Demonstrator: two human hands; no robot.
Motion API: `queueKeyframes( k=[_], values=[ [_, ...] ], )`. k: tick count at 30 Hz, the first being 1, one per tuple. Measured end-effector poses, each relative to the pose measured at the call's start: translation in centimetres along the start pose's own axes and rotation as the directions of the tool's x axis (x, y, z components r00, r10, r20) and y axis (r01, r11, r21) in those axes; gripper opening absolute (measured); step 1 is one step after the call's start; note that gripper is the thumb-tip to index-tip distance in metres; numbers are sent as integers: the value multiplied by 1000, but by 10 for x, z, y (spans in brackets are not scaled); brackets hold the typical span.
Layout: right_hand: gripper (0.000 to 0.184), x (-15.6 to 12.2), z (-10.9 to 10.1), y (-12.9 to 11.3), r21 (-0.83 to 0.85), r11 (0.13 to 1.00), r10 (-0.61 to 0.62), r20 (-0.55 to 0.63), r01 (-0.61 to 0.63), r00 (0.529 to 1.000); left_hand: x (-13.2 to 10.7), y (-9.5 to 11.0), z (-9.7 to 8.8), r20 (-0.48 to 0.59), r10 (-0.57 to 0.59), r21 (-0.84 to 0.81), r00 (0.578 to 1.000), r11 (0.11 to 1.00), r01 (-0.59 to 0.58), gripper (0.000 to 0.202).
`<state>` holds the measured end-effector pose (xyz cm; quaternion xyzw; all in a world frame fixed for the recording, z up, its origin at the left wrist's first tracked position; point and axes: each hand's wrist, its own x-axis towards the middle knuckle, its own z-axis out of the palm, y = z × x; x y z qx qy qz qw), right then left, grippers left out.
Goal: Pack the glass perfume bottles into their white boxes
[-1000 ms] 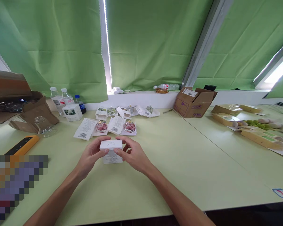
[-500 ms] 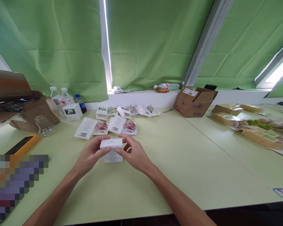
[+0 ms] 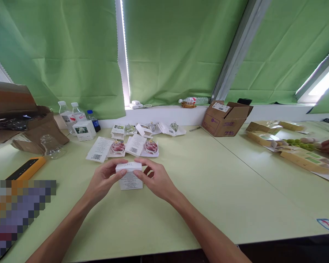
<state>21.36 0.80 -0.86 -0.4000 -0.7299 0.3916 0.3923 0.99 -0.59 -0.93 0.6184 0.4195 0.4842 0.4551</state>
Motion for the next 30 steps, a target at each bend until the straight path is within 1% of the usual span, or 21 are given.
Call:
queueKeyframes(
  k=[4,14,30],
  values=[
    [42,0,0,0,-6,1000,11,0,-11,1000,-1,0,-1,0,-17,-19,1000,1000,17,30],
    [41,0,-1,0,-1,1000,12,-7,-12,1000,0,0,0,-22,-9,-18,1000,1000,9,31],
    [40,0,0,0,0,1000,30,0,-30,1000,0,-1,-1,11,-15,-5,1000,1000,15,29]
  ],
)
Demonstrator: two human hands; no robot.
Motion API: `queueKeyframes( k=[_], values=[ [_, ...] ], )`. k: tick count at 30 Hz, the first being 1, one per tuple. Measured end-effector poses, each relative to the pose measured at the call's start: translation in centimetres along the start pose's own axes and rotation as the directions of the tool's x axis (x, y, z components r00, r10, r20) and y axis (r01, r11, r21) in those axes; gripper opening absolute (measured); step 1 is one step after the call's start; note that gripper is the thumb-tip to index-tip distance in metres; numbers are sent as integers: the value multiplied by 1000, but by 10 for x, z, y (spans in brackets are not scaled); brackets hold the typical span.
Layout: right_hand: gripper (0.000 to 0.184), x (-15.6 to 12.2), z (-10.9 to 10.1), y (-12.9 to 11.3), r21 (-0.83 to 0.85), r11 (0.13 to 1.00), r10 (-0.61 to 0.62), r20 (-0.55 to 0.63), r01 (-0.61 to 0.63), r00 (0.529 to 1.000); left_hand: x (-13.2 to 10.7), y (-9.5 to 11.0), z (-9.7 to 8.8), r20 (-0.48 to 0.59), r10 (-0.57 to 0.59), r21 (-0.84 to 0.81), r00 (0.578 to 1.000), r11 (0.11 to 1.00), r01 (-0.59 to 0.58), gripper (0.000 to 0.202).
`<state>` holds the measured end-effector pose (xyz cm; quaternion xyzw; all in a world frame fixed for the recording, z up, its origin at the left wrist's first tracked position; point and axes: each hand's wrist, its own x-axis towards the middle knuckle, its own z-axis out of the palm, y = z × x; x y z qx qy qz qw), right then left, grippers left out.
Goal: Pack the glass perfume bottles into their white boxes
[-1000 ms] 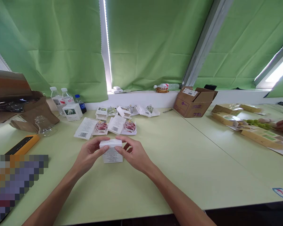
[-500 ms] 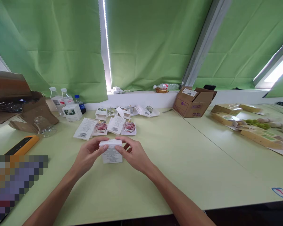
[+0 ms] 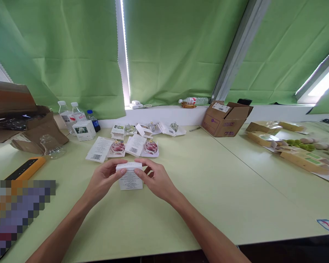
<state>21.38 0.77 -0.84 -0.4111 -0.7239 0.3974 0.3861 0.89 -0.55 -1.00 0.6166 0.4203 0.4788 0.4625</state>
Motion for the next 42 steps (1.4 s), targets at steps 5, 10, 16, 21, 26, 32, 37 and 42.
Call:
queueKeyframes(
  k=[5,10,16,21,26,32,37,42],
  values=[
    [40,0,-1,0,-7,1000,-3,0,3,1000,0,0,0,0,-1,3,1000,1000,1,30],
    [41,0,0,0,-7,1000,9,-7,-9,1000,0,0,-1,4,-2,18,1000,1000,2,30],
    [39,0,0,1,27,1000,12,-2,-12,1000,0,0,-1,5,5,19,1000,1000,-5,29],
    [39,0,0,1,24,1000,9,-4,-9,1000,0,0,0,6,3,19,1000,1000,-3,30],
    [39,0,1,1,30,1000,9,-7,-9,1000,0,-2,-1,4,5,20,1000,1000,-5,30],
    [39,0,0,0,26,1000,7,-6,-6,1000,1,-3,-1,9,5,13,1000,1000,-6,30],
    [39,-1,0,-1,20,1000,2,1,-2,1000,1,-2,0,-14,16,-12,1000,1000,-16,27],
    [40,-1,-1,-1,-4,1000,8,-2,-8,1000,1,-1,1,-14,23,-18,1000,1000,-23,28]
  ],
)
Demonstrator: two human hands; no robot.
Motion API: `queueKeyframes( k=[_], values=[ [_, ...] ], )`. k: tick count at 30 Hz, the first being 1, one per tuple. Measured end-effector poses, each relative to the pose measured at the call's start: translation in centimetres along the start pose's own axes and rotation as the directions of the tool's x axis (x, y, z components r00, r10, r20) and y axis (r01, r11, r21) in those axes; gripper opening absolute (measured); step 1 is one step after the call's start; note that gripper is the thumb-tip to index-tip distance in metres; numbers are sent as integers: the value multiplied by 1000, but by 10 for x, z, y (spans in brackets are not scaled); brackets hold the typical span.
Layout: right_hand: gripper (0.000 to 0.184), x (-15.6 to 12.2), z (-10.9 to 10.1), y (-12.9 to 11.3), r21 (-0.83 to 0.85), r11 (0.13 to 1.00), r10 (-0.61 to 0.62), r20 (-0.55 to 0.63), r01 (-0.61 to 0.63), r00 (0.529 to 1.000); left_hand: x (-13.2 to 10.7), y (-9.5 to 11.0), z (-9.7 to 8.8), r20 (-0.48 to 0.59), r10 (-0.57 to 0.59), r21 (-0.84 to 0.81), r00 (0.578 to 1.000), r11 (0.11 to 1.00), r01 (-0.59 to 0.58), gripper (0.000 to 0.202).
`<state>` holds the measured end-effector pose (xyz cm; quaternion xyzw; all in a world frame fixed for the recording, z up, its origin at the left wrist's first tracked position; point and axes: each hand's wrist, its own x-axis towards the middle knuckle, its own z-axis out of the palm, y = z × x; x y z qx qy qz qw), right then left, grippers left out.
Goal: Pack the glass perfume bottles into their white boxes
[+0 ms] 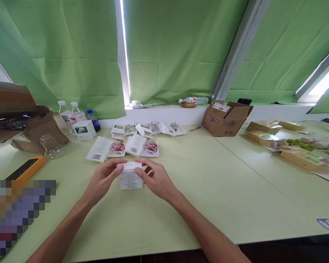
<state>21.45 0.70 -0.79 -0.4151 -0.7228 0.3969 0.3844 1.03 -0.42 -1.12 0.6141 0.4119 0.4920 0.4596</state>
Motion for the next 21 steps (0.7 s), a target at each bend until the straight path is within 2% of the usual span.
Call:
queueKeyframes(
  k=[11,21],
  values=[
    [39,0,1,1,72,997,2,10,-3,1000,0,-1,0,-20,0,-3,1000,1000,-1,28],
    [40,1,1,1,57,998,4,5,-5,1000,0,1,1,-30,-10,4,1000,1000,10,29]
  ],
)
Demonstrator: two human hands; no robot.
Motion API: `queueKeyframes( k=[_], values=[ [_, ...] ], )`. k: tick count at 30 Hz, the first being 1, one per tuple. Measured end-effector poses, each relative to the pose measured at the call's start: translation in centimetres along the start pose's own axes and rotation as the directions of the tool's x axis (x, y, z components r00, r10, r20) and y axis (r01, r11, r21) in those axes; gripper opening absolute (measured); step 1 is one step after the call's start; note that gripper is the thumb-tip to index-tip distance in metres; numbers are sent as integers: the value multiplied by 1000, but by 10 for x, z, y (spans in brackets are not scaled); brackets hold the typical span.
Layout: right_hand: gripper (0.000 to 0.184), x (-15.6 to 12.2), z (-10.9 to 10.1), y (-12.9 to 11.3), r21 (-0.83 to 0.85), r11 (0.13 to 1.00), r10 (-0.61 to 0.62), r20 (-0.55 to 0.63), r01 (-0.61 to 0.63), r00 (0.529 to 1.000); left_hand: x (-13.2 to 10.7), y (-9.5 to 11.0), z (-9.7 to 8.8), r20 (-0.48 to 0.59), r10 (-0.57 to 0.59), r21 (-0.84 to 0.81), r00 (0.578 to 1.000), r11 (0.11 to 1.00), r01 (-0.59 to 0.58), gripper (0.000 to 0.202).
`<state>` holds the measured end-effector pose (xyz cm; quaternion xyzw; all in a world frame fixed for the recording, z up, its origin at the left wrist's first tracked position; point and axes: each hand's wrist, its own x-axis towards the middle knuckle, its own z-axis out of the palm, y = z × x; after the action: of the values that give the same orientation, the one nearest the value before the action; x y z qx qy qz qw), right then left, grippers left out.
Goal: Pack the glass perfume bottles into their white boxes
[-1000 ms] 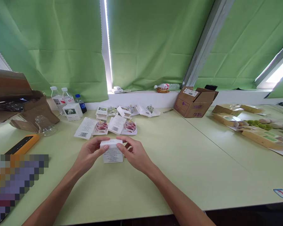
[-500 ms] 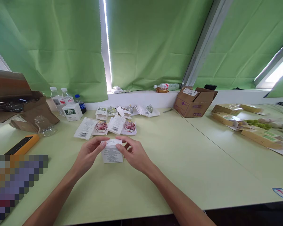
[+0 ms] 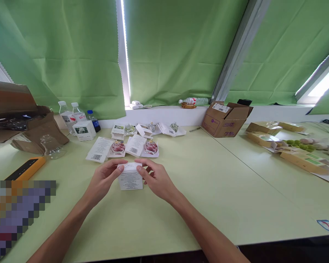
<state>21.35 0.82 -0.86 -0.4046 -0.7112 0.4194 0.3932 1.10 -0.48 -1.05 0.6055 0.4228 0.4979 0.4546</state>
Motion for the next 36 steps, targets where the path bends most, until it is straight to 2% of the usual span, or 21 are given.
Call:
queueKeyframes(
  k=[36],
  values=[
    [37,-1,0,-1,-34,999,-16,-5,16,1000,-1,2,1,-2,-5,-3,1000,1000,5,28]
  ],
)
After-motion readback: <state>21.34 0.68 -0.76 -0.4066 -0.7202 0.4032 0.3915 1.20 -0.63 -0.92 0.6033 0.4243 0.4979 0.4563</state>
